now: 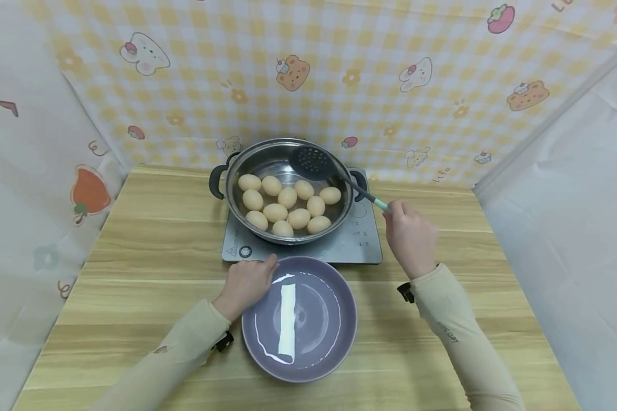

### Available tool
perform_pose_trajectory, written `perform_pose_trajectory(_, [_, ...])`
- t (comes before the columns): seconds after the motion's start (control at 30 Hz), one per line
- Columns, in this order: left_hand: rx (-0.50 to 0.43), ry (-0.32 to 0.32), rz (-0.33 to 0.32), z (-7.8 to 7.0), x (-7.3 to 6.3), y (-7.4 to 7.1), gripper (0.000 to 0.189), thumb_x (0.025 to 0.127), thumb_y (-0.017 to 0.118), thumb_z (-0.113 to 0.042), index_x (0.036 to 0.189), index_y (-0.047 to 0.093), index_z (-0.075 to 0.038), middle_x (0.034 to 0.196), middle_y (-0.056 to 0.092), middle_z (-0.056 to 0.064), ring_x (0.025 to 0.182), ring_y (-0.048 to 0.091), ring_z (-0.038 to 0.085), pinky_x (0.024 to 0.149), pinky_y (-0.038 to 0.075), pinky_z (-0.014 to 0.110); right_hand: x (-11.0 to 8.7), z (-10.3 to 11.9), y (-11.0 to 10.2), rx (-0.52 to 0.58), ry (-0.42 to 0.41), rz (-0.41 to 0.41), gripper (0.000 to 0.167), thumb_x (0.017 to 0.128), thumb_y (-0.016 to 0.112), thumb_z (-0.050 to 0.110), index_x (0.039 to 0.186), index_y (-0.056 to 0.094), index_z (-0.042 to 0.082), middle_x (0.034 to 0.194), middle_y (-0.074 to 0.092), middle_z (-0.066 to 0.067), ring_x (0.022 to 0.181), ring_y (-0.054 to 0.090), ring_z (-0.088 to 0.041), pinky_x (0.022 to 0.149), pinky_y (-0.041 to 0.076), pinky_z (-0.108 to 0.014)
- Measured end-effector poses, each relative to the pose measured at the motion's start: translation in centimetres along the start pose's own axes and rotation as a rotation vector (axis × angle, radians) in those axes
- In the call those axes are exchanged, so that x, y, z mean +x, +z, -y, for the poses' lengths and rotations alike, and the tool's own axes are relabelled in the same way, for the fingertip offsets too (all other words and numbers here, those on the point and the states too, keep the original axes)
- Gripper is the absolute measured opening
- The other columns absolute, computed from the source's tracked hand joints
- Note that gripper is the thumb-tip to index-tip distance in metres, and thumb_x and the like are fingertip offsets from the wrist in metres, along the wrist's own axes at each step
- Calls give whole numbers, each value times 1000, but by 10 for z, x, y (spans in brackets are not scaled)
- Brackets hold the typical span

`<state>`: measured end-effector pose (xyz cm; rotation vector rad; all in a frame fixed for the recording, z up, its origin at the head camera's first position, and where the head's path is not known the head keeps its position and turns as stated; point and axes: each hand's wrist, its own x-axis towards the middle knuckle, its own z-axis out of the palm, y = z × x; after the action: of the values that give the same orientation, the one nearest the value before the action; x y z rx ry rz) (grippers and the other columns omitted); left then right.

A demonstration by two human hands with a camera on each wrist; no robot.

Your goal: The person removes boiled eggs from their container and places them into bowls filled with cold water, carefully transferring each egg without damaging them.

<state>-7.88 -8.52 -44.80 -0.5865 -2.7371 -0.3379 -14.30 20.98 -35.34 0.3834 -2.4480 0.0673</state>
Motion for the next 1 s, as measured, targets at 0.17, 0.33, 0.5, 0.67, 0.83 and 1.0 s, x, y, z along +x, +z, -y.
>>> perform_pose_trajectory(0.17, [1, -7, 9, 0, -1, 0, 22, 88, 57, -25, 73, 47, -12, 41, 25, -6, 34, 32, 14, 32, 24, 29, -1, 4, 3, -26, -24, 9, 11, 81, 66, 10, 85, 60, 3, 62, 56, -8, 37, 39, -16, 33, 24, -27])
perform_pose_trajectory(0.33, [1, -6, -6, -1, -1, 0, 22, 87, 58, -24, 73, 47, -12, 40, 26, -5, 33, 35, 16, 32, 25, 31, -3, 7, 5, -42, -46, 18, 11, 80, 67, 12, 83, 61, 3, 57, 52, -5, 35, 34, -13, 33, 21, -26])
perform_pose_trajectory(0.5, [3, 5, -28, 0, -1, 0, 22, 87, 58, -24, 73, 47, -11, 40, 25, -6, 33, 34, 15, 32, 25, 30, -5, 9, 3, -15, -54, 37, 9, 80, 67, 12, 79, 62, 4, 54, 49, -3, 35, 32, -12, 33, 20, -26])
perform_pose_trajectory(0.67, [3, 4, -23, 0, 0, 0, 23, 87, 58, -24, 72, 46, -12, 40, 24, -7, 33, 33, 14, 32, 24, 29, -7, 11, -2, 7, -34, 65, 10, 80, 66, 14, 77, 63, 5, 53, 48, -2, 35, 33, -14, 33, 20, -26])
perform_pose_trajectory(0.83, [8, 6, -20, 0, 0, 1, 23, 87, 58, -24, 72, 46, -11, 40, 25, -6, 33, 34, 15, 31, 25, 30, -8, 11, -10, -17, -35, 89, 12, 78, 65, 15, 74, 64, 5, 50, 46, -1, 35, 30, -13, 33, 19, -26])
perform_pose_trajectory(1.0, [5, 4, -24, -1, 0, 2, 23, 87, 58, -24, 72, 46, -11, 40, 28, -5, 33, 37, 18, 31, 26, 32, -9, 10, -14, -16, -38, 116, 13, 77, 63, 15, 69, 64, 6, 46, 39, 1, 35, 25, -11, 32, 18, -26])
